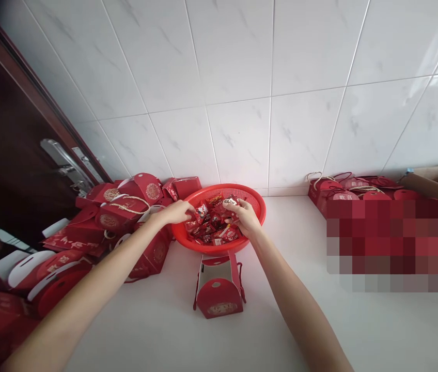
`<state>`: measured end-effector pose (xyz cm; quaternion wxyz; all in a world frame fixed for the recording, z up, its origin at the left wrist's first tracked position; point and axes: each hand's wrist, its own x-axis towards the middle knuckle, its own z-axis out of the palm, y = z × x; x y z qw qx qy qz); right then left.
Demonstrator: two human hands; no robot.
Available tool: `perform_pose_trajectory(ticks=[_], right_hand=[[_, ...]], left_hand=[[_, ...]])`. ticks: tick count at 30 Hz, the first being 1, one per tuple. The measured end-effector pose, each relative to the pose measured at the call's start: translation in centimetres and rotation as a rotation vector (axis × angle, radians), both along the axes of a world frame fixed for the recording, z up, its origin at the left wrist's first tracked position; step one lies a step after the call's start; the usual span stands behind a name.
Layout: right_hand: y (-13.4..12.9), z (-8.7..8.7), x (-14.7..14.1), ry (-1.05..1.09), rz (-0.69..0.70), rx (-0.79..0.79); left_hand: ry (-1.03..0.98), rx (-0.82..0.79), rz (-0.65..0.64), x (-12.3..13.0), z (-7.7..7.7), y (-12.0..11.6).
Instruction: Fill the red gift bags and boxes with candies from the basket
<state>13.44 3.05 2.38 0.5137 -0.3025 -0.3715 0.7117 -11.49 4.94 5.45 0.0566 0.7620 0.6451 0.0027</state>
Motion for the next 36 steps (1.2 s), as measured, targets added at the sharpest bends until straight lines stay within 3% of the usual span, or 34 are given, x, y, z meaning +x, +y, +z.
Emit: perform_pose_trajectory(ticks=[8, 16, 22, 25, 28, 32, 36], right_hand=[[0.0, -0.2, 0.0, -0.008, -0.016, 0.011], [-0.3, 0.0, 0.1, -0.036, -0.002, 0.019], [0.0, -0.4, 0.0, -0.028, -0.018, 0.018], [-0.1, -0.3, 0.0, -0.021, -0.015, 0.023], [-0.3, 0.0, 0.0, 0.008, -0.008, 0.040], [-0.4, 0.3, 0.2, 0.054, 0.027, 0.119], [-0.6, 0.6, 0.3, 0.108, 0.086, 0.241]], left_hand=[[-0.003, -0.002, 0.008, 2.2, -3.0, 0.7], [-0.180, 0.077, -0.006, 1.8, -1.7, 0.0], [-0.201, 0.077, 0.083, 2.1, -2.8, -0.6], [-0.269, 0.076, 0.085, 2.1, -2.4, -0.8], [-0.576, 0.101, 0.091, 2.2, -1.2, -1.1], [-1.390, 0.043, 0.192, 3.0, 0.2, -2.1], [-1.624, -0.073, 0.242, 4.2, 0.1, -3.1]])
